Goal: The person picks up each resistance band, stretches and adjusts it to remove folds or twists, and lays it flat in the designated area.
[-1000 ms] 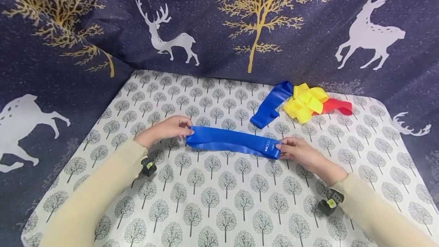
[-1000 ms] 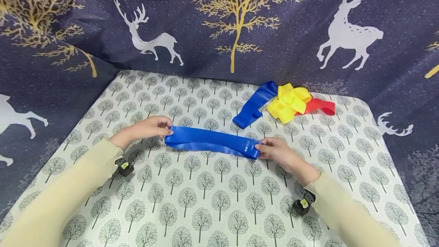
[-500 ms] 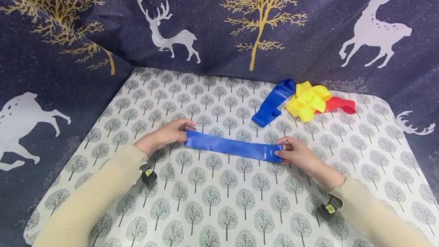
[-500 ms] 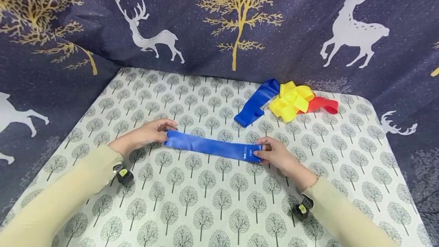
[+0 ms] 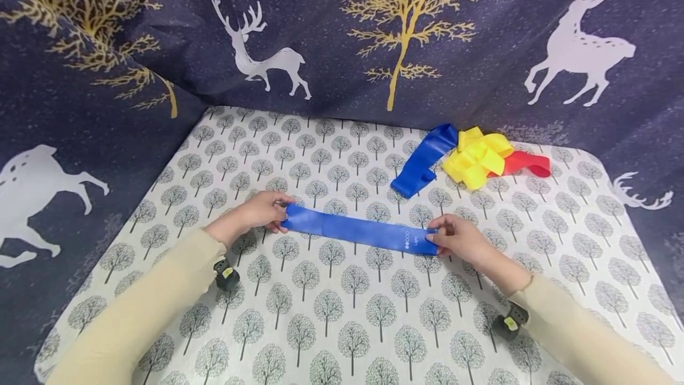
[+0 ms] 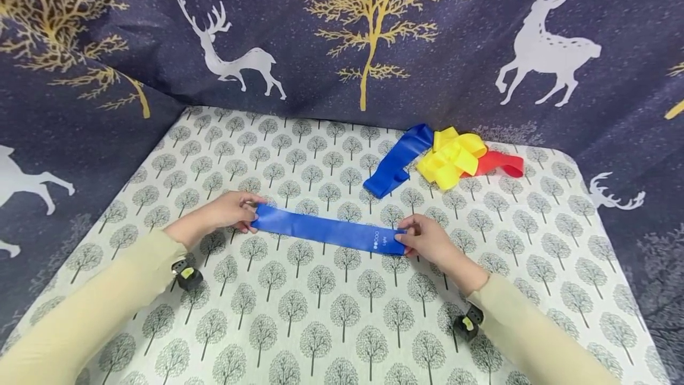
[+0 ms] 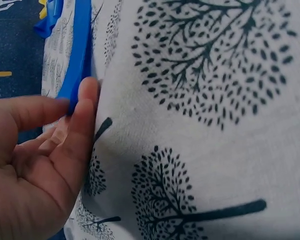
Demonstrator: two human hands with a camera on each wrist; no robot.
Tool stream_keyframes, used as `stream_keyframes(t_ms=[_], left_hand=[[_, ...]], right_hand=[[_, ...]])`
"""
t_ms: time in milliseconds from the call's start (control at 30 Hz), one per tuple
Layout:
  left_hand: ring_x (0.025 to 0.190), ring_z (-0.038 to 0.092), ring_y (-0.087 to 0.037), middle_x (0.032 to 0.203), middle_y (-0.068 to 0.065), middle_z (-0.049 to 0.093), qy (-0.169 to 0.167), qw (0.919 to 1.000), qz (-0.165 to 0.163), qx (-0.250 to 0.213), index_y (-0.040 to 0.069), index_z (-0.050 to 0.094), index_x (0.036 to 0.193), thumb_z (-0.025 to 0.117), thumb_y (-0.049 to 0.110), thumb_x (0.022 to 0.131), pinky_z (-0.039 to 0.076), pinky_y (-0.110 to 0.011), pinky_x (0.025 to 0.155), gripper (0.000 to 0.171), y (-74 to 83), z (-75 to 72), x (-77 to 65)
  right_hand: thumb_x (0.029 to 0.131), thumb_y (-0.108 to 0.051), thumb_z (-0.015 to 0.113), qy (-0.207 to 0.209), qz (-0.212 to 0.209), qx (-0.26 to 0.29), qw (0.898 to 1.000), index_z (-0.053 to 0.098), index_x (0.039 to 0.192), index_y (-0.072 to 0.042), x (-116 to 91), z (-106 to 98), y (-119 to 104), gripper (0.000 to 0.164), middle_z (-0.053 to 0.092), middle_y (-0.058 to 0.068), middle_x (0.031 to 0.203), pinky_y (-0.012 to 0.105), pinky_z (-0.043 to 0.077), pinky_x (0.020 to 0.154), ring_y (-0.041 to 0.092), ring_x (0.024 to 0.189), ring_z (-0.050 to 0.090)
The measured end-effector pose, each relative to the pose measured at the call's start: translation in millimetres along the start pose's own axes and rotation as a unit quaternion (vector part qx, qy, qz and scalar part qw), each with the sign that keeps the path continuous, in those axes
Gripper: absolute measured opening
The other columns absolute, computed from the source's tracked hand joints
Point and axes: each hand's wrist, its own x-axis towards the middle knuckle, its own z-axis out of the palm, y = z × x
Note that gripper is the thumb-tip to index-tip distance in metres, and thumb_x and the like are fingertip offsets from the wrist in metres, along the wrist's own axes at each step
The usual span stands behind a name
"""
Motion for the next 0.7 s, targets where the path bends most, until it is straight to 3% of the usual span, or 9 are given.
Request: stream_keyframes(t_ms=[233, 367, 500, 700], left_hand=[[0.065, 0.065, -0.012, 0.089, -0.015, 0.067, -0.007, 0.9997, -0.021, -0.006, -0.015, 0.052, 0.126, 0.06, 0.004, 0.098, 0.058, -0.023, 0.062, 0.035, 0.0, -1.2, -2.5], [0.061, 0.063, -0.011, 0.083, -0.012, 0.066, 0.008, 0.9994, -0.013, 0.03, -0.01, 0.057, 0.117, 0.063, 0.009, 0.099, 0.058, -0.023, 0.06, 0.027, 1.1, 0.6, 1.2], [0.056, 0.061, -0.01, 0.074, -0.01, 0.065, 0.023, 0.998, -0.003, 0.059, -0.007, 0.059, 0.104, 0.065, 0.007, 0.098, 0.057, -0.023, 0.056, 0.017, -2.8, 3.3, 3.7], [0.055, 0.061, -0.009, 0.067, -0.006, 0.067, -0.018, 0.9988, -0.025, 0.039, -0.002, 0.06, 0.093, 0.067, 0.008, 0.097, 0.054, -0.021, 0.053, 0.013, -9.1, 0.3, -4.3]], right_hand=[[0.097, -0.01, 0.067, -0.006, -0.001, 0.008, 1.0, 0.056, 0.119, 0.013, -1, -1, 1, 0.033, 0.068, 0.013, 0.093, 0.027, 0.061, 0.068, 0.015, 0.076, 0.064], [0.096, -0.003, 0.064, -0.019, -0.015, 0.04, 0.999, 0.052, 0.122, 0.017, -4, -3, 2, 0.035, 0.068, 0.017, 0.098, 0.026, 0.061, 0.074, 0.014, 0.08, 0.065], [0.096, 0.0, 0.063, -0.01, -0.006, 0.049, 0.999, 0.051, 0.122, 0.016, -7, -5, 5, 0.032, 0.066, 0.014, 0.095, 0.025, 0.061, 0.075, 0.014, 0.08, 0.065], [0.093, -0.001, 0.068, -0.001, 0.01, 0.013, 1.0, 0.055, 0.113, 0.012, -12, -6, 4, 0.027, 0.068, 0.008, 0.086, 0.023, 0.059, 0.067, 0.013, 0.074, 0.064]])
